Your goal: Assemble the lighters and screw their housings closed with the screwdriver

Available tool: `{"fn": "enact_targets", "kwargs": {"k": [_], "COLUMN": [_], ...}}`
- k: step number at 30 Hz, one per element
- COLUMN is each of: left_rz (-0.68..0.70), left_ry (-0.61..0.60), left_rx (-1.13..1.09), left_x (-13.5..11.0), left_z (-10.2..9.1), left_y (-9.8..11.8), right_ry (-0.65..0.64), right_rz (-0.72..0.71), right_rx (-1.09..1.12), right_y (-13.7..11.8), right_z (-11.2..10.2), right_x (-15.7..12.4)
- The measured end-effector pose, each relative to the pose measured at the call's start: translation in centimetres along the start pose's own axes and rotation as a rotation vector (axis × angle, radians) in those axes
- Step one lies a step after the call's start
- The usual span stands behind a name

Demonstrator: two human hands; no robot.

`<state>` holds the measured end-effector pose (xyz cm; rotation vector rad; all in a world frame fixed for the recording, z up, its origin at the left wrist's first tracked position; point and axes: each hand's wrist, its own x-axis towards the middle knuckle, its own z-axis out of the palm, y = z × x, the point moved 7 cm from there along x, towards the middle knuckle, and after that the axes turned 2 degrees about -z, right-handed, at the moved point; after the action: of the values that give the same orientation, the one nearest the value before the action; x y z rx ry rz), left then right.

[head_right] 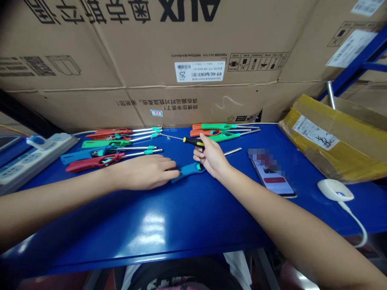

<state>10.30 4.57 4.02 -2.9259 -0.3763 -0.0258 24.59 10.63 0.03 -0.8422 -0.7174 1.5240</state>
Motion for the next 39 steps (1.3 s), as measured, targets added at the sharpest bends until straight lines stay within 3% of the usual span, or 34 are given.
{"fn": "enact_targets", "kwargs": {"k": [6, 10, 14, 19, 23, 26, 31, 39], "left_rz": [0.049, 0.043, -0.027, -0.206, -0.38, -0.571, -0.754, -0.869], "left_ry": [0.045, -0.004, -0.057, -0.064, -0.099, -0.057, 0.046, 0.181], "left_rx": [0.0, 0.042, 0.061, -0.127, -0.494, -0.73, -0.702, -0.632], "left_x": [1.0, 1.4, 1.6, 1.4, 1.1, 0.5, -0.8, -1.5], "left_z": [-0.3, 0.4, 1.1, 0.7, 0.4, 0.7, 1.9, 3.2], "left_y": [0.1, -0.2, -0.5, -1.4, -4.2, -7.8, -12.4, -14.3], "right_ry": [-0.003, -0.011, -0.018, -0.006, 0.009, 0.014, 0.016, 0.015], "right_rz": [0.041, 0.043, 0.046, 0.048, 0.069, 0.085, 0.095, 0.107], "right_rx": [0.051, 0.075, 0.09, 0.108, 0.128, 0.144, 0.163, 0.169], "right_y": [-0.1, 0.0, 0.1, 0.1, 0.1, 0.1, 0.0, 0.0], "right_z": [-0.1, -0.2, -0.3, -0.4, -0.5, -0.6, -0.6, -0.5], "right_x": [0.2, 0.3, 0.4, 0.4, 0.5, 0.5, 0.4, 0.3]}}
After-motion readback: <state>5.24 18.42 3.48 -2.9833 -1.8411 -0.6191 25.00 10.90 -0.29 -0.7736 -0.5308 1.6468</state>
